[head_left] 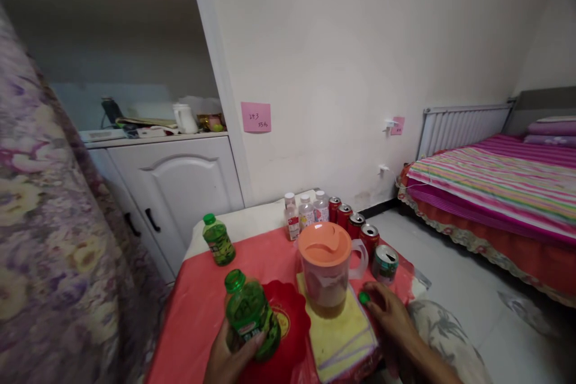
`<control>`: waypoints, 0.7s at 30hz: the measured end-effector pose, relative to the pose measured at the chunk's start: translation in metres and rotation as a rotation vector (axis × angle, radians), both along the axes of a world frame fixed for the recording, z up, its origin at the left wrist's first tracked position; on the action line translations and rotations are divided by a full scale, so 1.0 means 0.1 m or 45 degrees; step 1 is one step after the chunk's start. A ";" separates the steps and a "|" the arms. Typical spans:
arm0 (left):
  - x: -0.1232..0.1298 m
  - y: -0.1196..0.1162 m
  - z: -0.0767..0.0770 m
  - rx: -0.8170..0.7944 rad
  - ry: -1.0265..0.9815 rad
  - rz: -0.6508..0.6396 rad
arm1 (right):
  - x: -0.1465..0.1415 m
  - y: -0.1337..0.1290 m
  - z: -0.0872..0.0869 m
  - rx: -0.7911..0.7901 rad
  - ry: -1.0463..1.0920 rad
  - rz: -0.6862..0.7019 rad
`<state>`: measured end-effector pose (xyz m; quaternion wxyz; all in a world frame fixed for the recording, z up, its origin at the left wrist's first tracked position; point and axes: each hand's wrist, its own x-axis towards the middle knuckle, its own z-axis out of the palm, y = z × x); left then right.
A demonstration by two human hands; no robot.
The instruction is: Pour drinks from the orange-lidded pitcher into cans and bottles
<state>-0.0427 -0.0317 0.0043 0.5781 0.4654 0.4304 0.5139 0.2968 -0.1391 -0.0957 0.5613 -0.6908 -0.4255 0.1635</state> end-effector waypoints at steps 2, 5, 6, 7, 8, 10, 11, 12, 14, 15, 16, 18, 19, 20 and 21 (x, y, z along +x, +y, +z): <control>0.00 -0.02 -0.01 0.032 -0.034 0.024 | -0.01 -0.05 0.04 0.017 0.021 0.004; -0.02 -0.02 0.00 0.050 -0.035 0.039 | -0.03 -0.12 0.14 0.054 0.087 0.027; -0.03 -0.02 0.01 0.044 -0.028 0.035 | -0.03 -0.14 0.18 0.070 0.120 0.040; -0.04 -0.01 0.02 0.031 -0.020 0.026 | -0.03 -0.15 0.24 0.090 0.156 0.053; -0.06 0.00 0.03 0.019 -0.017 0.016 | -0.03 -0.15 0.29 0.112 0.193 0.065; -0.07 0.01 0.04 0.002 -0.027 -0.002 | -0.04 -0.12 0.41 0.168 0.258 0.080; -0.08 0.02 0.05 -0.003 -0.036 -0.009 | -0.04 -0.09 0.47 0.199 0.284 0.083; -0.08 0.02 0.04 -0.004 -0.047 -0.011 | -0.03 -0.05 0.52 0.227 0.303 0.084; -0.07 0.03 0.02 -0.001 -0.059 -0.024 | -0.03 0.05 0.60 0.274 0.330 0.099; -0.06 0.04 0.00 -0.001 -0.059 -0.035 | -0.02 0.11 0.62 0.293 0.345 0.112; -0.05 0.05 -0.03 0.002 -0.058 -0.043 | -0.01 0.17 0.64 0.305 0.363 0.136; -0.04 0.07 -0.11 0.020 -0.057 -0.060 | 0.00 0.30 0.66 0.327 0.424 0.200; -0.04 0.09 -0.16 0.036 -0.060 -0.065 | 0.01 0.37 0.66 0.339 0.472 0.234; -0.04 0.10 -0.21 0.057 -0.063 -0.066 | 0.02 0.43 0.65 0.350 0.523 0.262; -0.04 0.12 -0.25 0.077 -0.065 -0.073 | 0.03 0.49 0.64 0.361 0.572 0.283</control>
